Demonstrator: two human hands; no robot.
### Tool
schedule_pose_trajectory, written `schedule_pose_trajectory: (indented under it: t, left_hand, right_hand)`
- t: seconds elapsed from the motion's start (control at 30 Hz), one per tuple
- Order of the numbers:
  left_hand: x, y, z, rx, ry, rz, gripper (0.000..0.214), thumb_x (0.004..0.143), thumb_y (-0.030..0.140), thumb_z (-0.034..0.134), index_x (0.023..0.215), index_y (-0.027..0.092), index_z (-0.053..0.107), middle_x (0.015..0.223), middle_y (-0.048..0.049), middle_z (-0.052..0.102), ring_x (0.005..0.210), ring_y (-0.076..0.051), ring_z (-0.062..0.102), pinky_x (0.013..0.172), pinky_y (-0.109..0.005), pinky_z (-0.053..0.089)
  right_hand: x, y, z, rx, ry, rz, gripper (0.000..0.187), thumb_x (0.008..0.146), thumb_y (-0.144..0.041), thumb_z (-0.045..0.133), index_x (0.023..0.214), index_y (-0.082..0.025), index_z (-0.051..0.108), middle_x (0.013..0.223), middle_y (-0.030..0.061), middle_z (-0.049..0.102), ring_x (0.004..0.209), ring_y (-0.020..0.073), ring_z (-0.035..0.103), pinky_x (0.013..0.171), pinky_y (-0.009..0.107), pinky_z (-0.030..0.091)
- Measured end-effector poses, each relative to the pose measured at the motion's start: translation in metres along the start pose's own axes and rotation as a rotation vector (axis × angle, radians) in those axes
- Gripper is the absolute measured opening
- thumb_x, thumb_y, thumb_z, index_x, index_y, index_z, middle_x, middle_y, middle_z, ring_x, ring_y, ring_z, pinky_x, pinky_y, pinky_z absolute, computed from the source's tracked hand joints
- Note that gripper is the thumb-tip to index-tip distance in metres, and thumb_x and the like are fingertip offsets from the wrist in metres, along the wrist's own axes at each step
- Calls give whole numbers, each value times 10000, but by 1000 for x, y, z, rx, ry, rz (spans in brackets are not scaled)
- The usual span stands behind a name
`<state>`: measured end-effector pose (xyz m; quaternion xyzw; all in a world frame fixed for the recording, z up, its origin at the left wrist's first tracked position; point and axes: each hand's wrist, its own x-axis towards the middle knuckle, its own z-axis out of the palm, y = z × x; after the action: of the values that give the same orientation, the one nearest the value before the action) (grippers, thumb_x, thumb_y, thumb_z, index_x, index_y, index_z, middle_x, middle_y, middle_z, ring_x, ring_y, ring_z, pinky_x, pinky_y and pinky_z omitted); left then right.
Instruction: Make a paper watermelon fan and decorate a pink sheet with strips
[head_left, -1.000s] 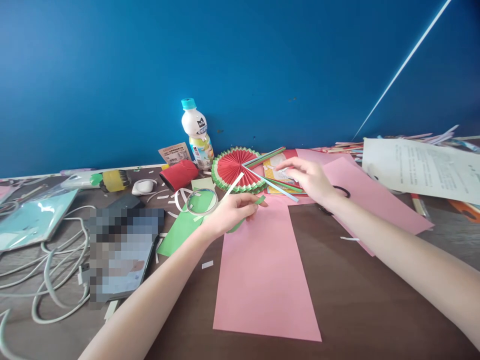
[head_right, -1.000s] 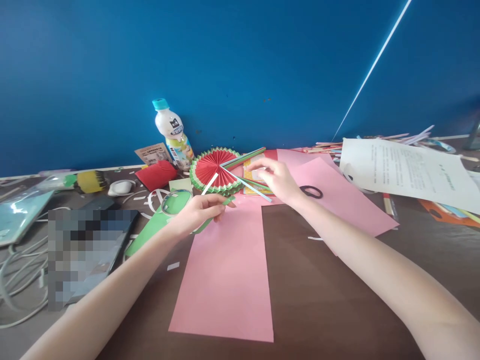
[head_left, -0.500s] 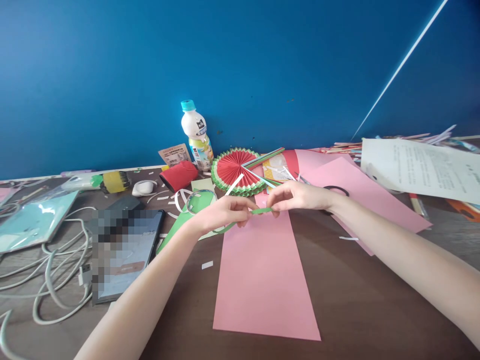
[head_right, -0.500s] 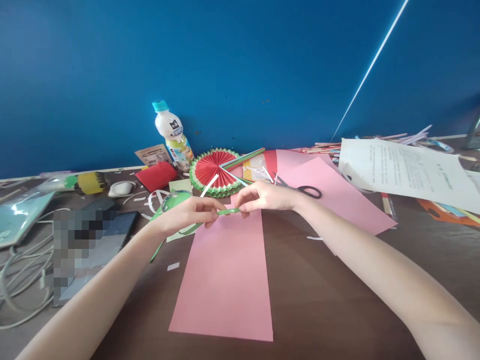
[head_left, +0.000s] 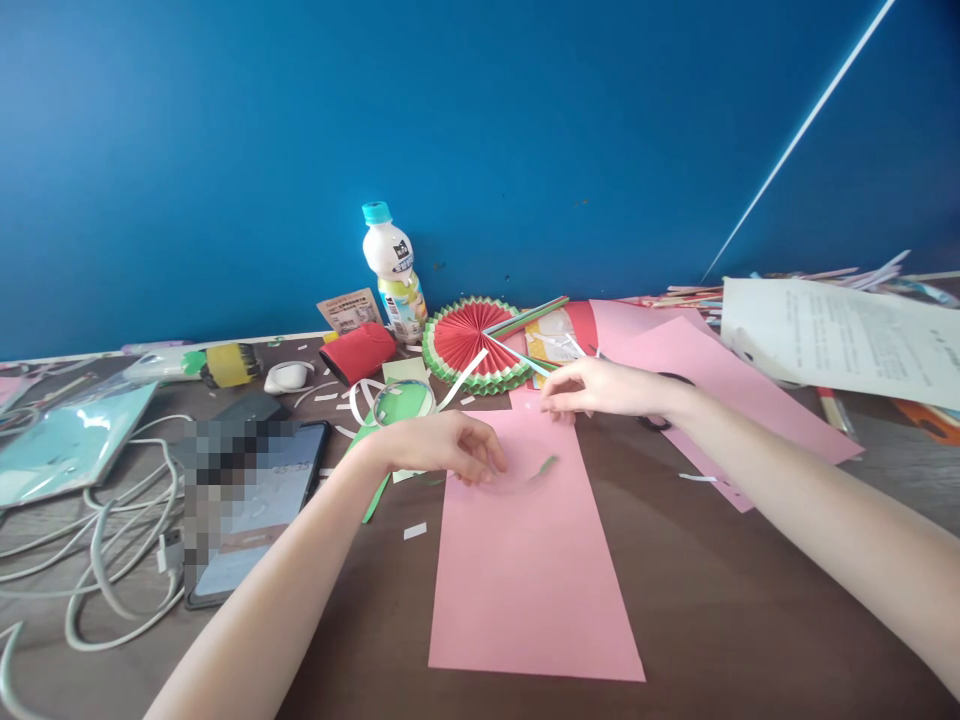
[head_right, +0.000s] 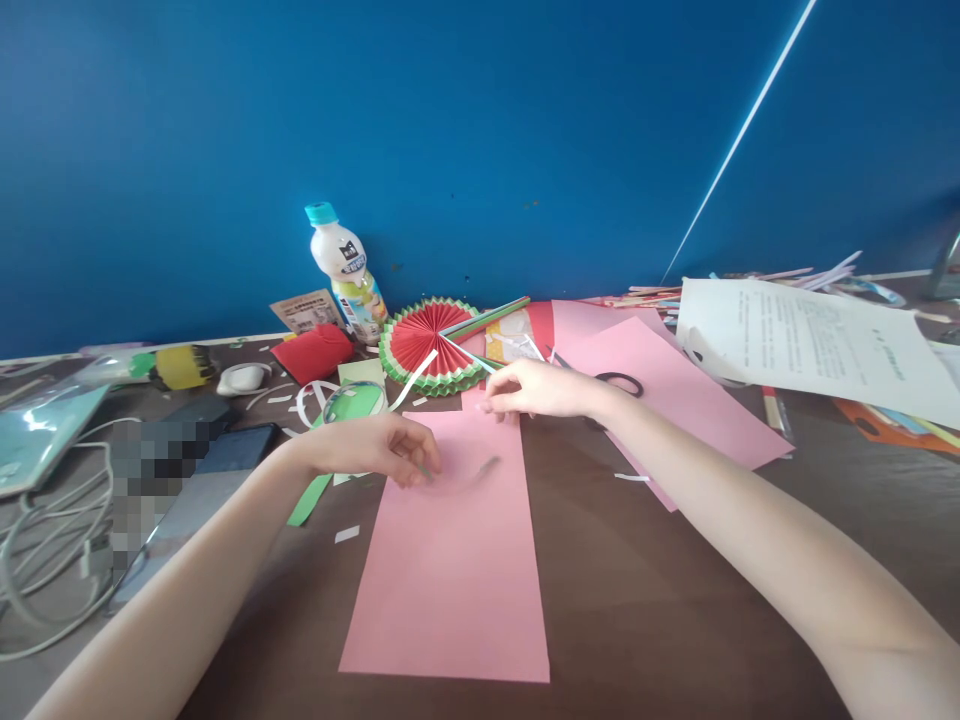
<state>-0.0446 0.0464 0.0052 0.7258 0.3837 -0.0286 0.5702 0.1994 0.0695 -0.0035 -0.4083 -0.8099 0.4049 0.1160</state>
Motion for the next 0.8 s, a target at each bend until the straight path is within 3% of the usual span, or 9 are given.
schedule_pose_trajectory:
  t: [0.13,0.3,0.47,0.63,0.8]
  left_hand:
    - [0,-1,1,24,-17,8,157,664,166,600,815,175,642,676,-1,637,644,-116,593,579,-209,436]
    - [1,-1,1,-38,-57,5,148,680,180,623,827,165,627,669,4,633,606,-105,588,570,-217,444]
    - [-2,4,1,-171,-107,54,127,679,198,672,789,158,625,658,15,631,613,-88,583,566,-196,428]
    - [-4,7,2,-187,-150,53,179,669,245,703,814,168,633,679,15,636,617,-80,575,546,-186,395]
    - [-3,7,5,-178,-198,41,232,659,291,715,846,181,635,715,8,641,645,-87,578,507,-181,345]
  right_hand:
    - [1,1,13,-288,243,57,201,708,-373,609,824,-209,620,801,26,637,697,169,579,566,272,397]
    - [-3,4,23,-432,222,132,348,632,-448,653,882,-241,528,952,18,565,812,189,557,566,257,362]
    - [1,8,23,-447,144,149,307,657,-461,620,759,-218,461,898,8,519,742,163,514,559,251,330]
    - [0,-2,14,-318,145,108,195,698,-310,588,716,-205,425,742,-16,529,657,134,473,565,247,328]
    - [-4,-11,0,-149,228,-38,135,713,-294,587,750,-197,500,758,-5,551,690,140,496,629,266,376]
